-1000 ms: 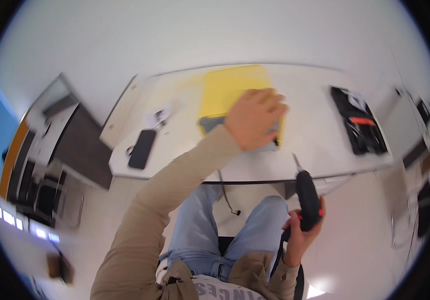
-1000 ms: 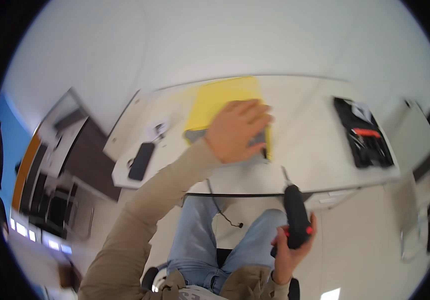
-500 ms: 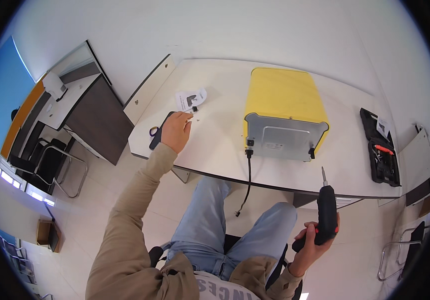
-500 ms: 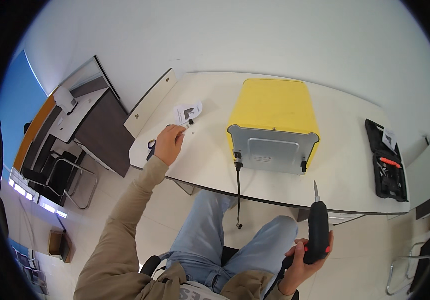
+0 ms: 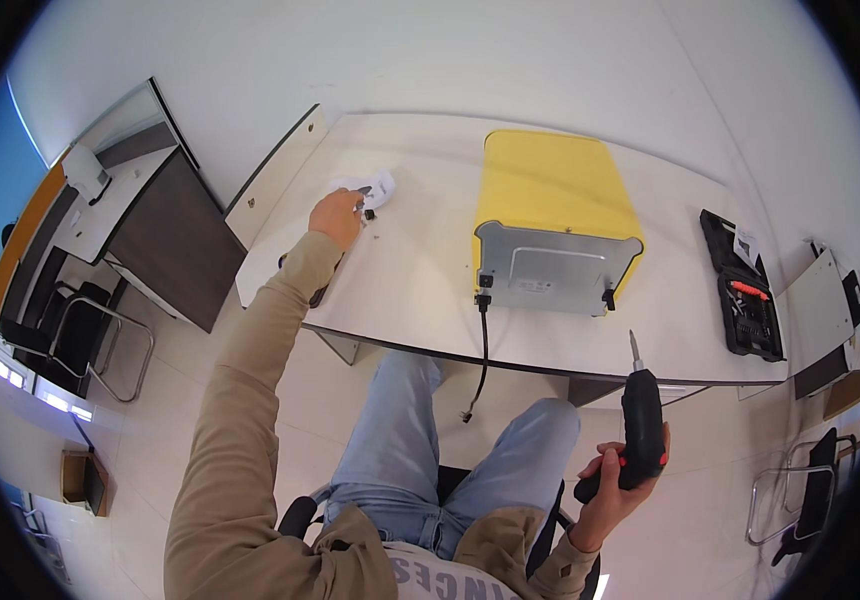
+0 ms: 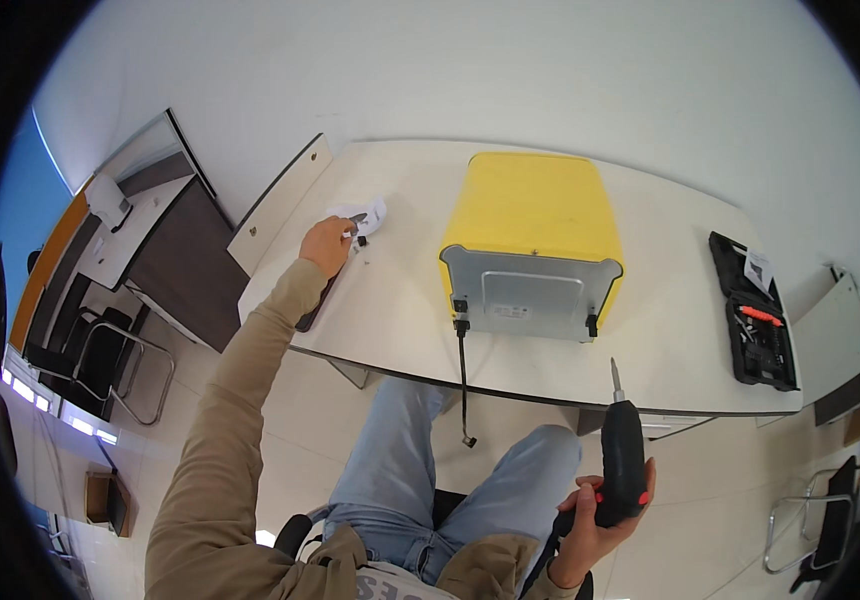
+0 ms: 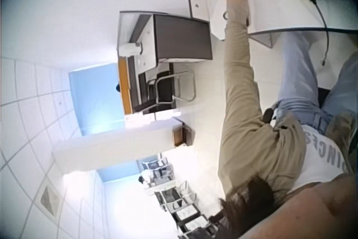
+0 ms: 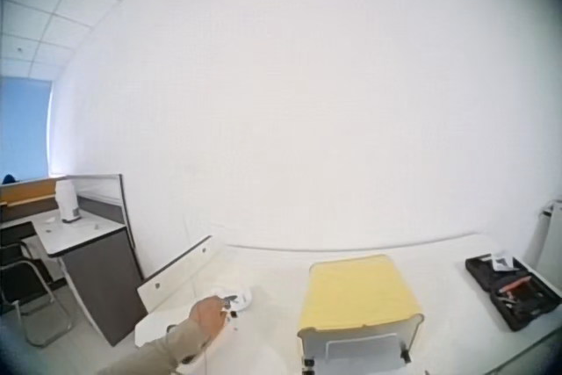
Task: The person uses a cordless screwdriver to fasten screws into the back panel of a yellow electronic device. They repeatedly pick up screws, align them with the screwdriver, and drive them into the device while seated at a white desk.
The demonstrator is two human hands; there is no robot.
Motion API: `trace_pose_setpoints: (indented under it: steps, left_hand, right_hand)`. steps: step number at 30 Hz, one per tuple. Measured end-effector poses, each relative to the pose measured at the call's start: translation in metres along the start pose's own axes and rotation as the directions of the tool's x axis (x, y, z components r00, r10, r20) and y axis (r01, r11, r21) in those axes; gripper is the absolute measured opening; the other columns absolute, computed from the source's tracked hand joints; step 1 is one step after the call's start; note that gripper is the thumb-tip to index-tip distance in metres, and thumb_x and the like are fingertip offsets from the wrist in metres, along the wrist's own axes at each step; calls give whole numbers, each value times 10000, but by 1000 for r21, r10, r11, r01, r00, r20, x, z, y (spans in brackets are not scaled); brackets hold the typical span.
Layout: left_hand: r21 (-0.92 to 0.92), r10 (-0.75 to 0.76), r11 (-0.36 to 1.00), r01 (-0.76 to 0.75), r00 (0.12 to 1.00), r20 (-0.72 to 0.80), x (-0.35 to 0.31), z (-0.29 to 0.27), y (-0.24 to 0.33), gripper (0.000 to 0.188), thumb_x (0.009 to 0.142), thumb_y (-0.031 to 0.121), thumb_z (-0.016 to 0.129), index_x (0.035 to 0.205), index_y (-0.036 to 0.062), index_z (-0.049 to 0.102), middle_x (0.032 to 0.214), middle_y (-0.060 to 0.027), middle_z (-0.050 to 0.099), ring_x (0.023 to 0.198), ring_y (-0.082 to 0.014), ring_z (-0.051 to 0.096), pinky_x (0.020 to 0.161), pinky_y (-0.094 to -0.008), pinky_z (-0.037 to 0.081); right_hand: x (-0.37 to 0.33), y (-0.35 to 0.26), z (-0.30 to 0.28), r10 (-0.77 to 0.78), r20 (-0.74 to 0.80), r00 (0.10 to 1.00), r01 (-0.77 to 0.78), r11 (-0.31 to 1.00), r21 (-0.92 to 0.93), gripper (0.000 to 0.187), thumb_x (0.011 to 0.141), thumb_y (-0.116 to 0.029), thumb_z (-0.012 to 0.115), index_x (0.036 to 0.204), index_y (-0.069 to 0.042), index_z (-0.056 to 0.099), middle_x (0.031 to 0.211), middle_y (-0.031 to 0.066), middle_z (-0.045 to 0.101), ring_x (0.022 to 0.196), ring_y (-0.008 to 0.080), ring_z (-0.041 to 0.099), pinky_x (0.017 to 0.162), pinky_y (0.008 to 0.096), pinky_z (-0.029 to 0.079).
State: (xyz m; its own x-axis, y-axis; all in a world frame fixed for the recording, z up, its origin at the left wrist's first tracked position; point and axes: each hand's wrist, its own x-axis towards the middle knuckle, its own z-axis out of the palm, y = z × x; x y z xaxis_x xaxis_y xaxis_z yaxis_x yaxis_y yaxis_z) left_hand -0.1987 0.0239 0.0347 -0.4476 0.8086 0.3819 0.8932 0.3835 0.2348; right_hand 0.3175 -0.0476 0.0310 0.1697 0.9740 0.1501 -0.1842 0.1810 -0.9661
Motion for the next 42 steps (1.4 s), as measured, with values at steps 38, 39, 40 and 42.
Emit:
trace_pose_setpoints:
  steps: [38, 39, 40, 42]
  left_hand:
    - [-62, 52, 997, -52, 999, -4, 8, 15, 7, 221, 830, 138, 677, 1031, 59, 631, 942, -168, 696, 915, -388, 656, 799, -475, 526]
    - [-41, 36, 999, -36, 999, 9, 11, 17, 4, 219, 830, 142, 673, 1029, 64, 627, 940, -174, 696, 916, -399, 653, 798, -485, 524]
    - [-40, 58, 997, -58, 998, -16, 13, 22, -2, 213, 831, 139, 664, 1027, 66, 620, 931, -176, 696, 908, -408, 653, 788, -494, 522]
    - [-20, 92, 995, -93, 995, -46, 16, 30, -7, 207, 812, 130, 686, 989, 69, 596, 913, -173, 698, 892, -412, 658, 761, -496, 520]
  right_hand:
    - [-3, 2, 1, 78, 3, 997, -78, 996, 36, 818, 825, 75, 629, 1541, -51, 255, 829, 124, 641, 544, 129, 552, 540, 266, 494]
    - [-3, 3, 0, 80, 0, 997, -80, 996, 33, 821, 822, 82, 628, 1542, -53, 255, 830, 123, 641, 549, 130, 553, 541, 267, 496]
    - [-2, 3, -1, 83, 12, 996, -84, 995, 53, 831, 816, 102, 628, 1542, -53, 255, 832, 118, 639, 561, 130, 554, 545, 262, 496]
    - [-1, 6, -4, 81, 24, 996, -82, 995, 49, 838, 811, 114, 636, 1540, -50, 257, 827, 115, 639, 577, 131, 565, 553, 262, 501]
